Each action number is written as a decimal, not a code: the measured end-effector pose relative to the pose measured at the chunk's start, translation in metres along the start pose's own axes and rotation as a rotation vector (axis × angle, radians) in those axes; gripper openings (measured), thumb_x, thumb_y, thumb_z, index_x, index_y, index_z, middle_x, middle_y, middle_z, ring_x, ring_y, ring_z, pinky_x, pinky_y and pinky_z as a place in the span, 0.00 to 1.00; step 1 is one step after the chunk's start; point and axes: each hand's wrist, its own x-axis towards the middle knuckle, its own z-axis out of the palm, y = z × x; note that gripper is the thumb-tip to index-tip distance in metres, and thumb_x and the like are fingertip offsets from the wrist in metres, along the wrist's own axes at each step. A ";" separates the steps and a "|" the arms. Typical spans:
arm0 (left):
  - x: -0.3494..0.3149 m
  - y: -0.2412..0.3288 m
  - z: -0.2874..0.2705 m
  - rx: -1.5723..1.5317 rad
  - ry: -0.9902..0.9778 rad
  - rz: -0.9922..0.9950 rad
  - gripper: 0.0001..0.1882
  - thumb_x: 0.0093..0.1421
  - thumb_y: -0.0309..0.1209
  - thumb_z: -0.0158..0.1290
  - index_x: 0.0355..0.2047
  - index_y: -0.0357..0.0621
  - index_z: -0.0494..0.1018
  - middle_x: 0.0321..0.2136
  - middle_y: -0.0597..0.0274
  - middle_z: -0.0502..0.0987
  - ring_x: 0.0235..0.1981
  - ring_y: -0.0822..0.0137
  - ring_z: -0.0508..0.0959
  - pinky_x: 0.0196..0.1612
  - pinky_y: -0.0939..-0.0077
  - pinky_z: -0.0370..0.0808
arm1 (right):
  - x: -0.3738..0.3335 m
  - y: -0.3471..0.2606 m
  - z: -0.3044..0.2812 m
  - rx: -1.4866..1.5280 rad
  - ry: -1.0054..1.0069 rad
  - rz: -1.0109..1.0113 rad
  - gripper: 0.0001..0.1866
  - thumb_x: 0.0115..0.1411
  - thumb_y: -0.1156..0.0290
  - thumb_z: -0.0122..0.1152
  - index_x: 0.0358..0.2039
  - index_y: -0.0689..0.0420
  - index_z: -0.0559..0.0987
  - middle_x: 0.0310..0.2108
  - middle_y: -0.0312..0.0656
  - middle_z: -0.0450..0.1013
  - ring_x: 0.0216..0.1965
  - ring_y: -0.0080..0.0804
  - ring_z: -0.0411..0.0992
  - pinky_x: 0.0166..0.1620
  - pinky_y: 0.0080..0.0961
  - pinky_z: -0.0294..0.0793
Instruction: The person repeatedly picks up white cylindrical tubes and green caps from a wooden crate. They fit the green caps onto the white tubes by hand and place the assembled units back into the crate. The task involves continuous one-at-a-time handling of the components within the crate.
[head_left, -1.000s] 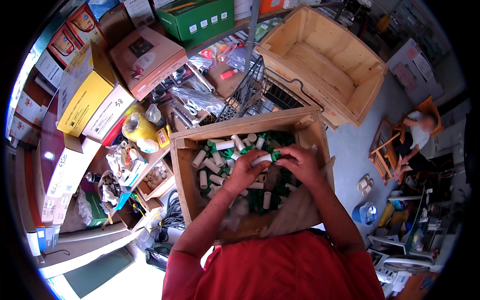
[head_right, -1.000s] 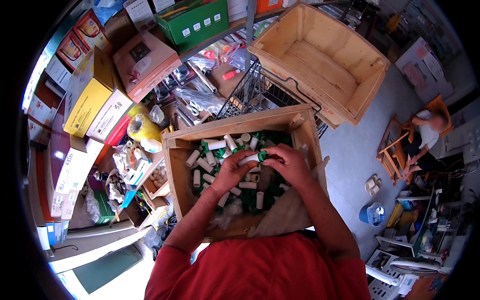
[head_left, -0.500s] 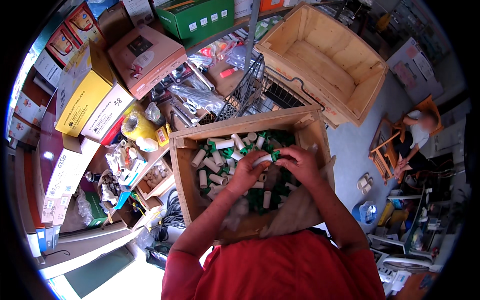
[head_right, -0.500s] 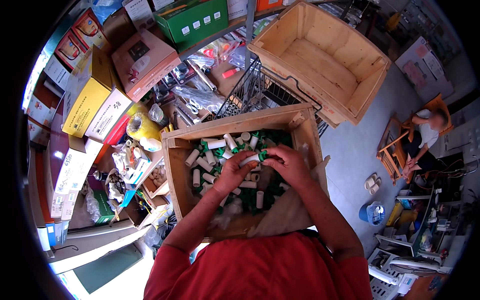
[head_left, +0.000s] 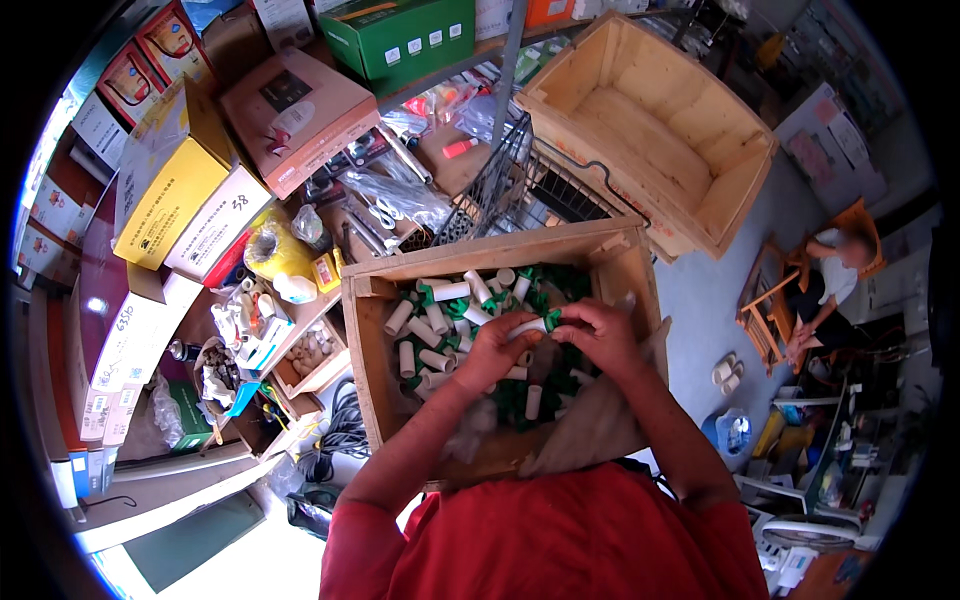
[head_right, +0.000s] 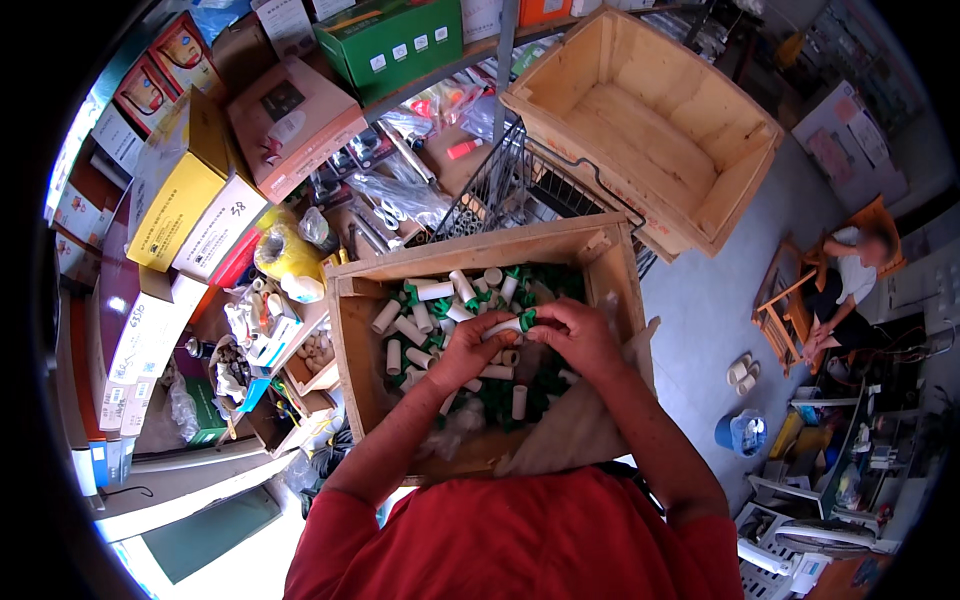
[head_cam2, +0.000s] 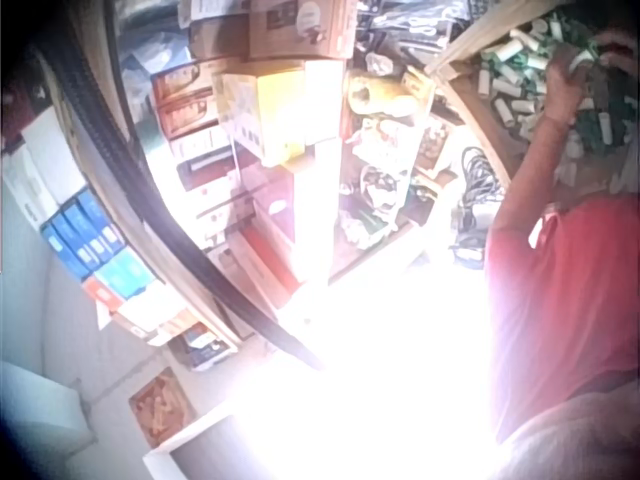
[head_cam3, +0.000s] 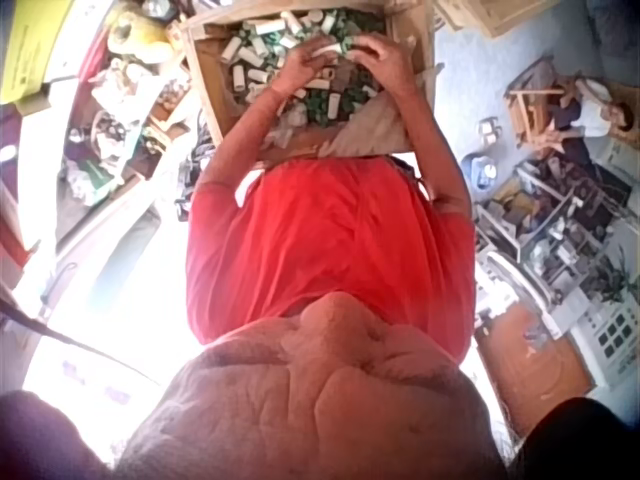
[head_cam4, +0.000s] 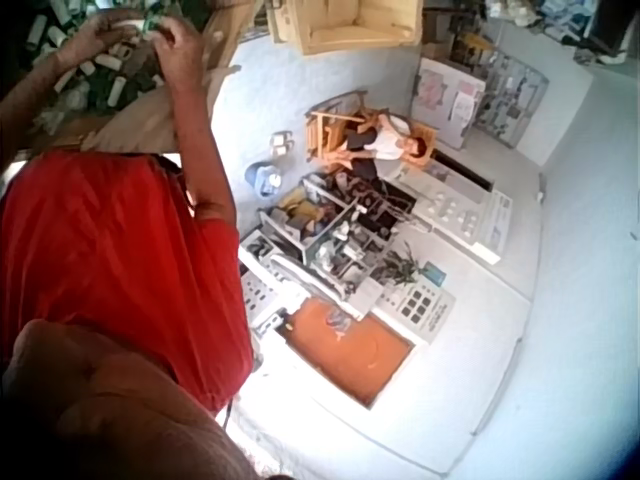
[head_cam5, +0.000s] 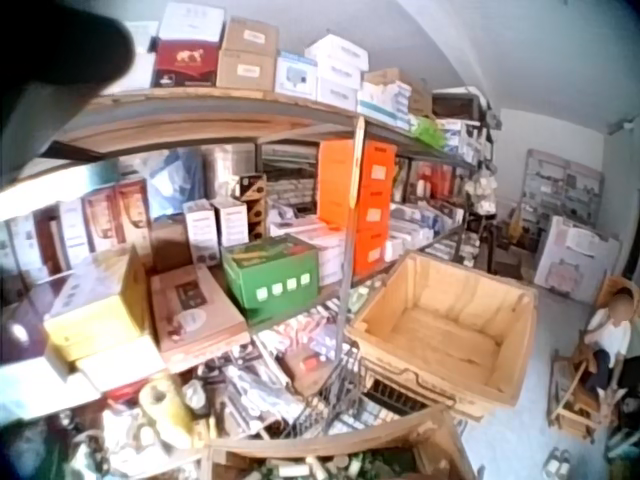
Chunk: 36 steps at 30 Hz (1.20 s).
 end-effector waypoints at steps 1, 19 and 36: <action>0.000 -0.001 -0.002 -0.074 -0.035 -0.091 0.15 0.61 0.26 0.56 0.48 0.37 0.71 0.36 0.65 0.76 0.34 0.76 0.73 0.38 0.81 0.71 | 0.000 0.000 0.000 0.003 -0.003 -0.008 0.13 0.53 0.78 0.67 0.40 0.61 0.78 0.31 0.37 0.72 0.32 0.20 0.73 0.35 0.17 0.73; 0.005 0.020 -0.011 0.024 -0.104 0.004 0.10 0.62 0.27 0.55 0.44 0.40 0.73 0.33 0.69 0.73 0.35 0.79 0.71 0.39 0.83 0.69 | 0.003 -0.014 -0.002 -0.033 -0.053 -0.024 0.17 0.54 0.75 0.66 0.46 0.56 0.78 0.31 0.36 0.69 0.29 0.21 0.69 0.34 0.19 0.70; 0.006 0.025 -0.019 -0.063 -0.206 -0.066 0.13 0.63 0.31 0.55 0.46 0.37 0.74 0.35 0.68 0.74 0.38 0.78 0.71 0.43 0.81 0.70 | 0.001 -0.013 -0.003 -0.165 -0.033 -0.172 0.18 0.52 0.73 0.66 0.45 0.56 0.78 0.32 0.42 0.73 0.32 0.33 0.74 0.35 0.25 0.72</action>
